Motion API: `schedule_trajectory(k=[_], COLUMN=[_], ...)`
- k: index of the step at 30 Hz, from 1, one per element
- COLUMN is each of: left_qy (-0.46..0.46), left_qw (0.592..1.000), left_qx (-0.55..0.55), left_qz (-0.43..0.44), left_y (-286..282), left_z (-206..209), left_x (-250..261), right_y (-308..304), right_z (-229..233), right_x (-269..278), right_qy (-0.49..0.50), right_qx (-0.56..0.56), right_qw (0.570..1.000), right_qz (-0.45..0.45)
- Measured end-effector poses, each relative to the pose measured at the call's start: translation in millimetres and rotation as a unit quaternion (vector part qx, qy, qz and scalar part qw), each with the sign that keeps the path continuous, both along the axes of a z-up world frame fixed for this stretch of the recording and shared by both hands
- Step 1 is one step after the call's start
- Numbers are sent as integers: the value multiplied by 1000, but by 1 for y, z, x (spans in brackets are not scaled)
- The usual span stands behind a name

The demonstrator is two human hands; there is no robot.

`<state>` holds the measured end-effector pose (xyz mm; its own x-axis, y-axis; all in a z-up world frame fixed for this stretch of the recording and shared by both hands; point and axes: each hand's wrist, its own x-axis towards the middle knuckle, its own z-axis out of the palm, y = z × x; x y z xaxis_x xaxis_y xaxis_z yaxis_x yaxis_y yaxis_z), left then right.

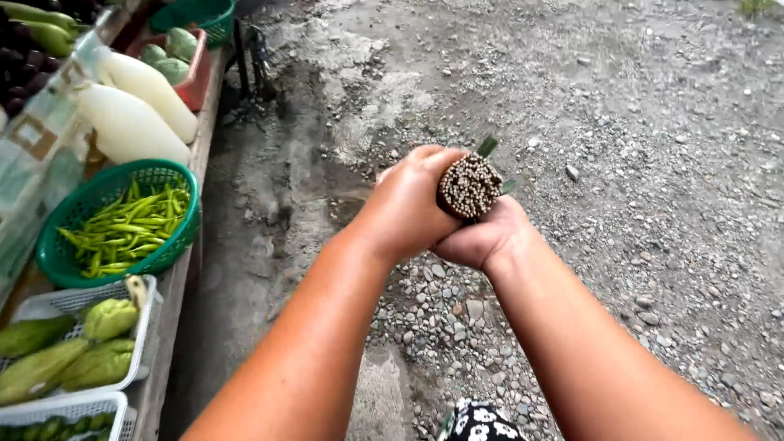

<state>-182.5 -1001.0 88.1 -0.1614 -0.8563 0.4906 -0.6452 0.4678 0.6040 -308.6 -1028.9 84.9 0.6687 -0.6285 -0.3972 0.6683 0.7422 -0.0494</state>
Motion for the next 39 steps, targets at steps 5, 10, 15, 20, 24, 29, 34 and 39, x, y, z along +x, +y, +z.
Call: schedule_trajectory(k=[5,10,15,20,24,29,34,39], left_qy=[22,46,37,117,164,178,159,103], left_qw=[999,993,991,946,936,962,972,964], left_qx=[11,4,33,229,268,166,142,193], left_qz=[-33,-111,-120,-197,-156,-122,-100,-150], left_y=[-90,-220,-344,-425,-488,-598,-729,-866], left_z=[-7,-27,3,48,57,20,10,58], left_x=[-20,-50,-94,-114,-132,-150,-158,-155], right_y=[-93,-208,-339,-449,-506,-602,-727,-852], right_z=[-22,-35,-19,-19,-7,-18,-30,6], right_x=[-29,-60,-104,-138,-144,-149,-162,-159], right_qy=[26,41,9,3,24,37,42,-7], right_qx=[-67,-77,-82,-85,-6,-70,-72,8], right_qw=[996,993,994,996,995,993,991,983], right_qz=[-47,-74,-68,-33,-95,-88,-103,-181])
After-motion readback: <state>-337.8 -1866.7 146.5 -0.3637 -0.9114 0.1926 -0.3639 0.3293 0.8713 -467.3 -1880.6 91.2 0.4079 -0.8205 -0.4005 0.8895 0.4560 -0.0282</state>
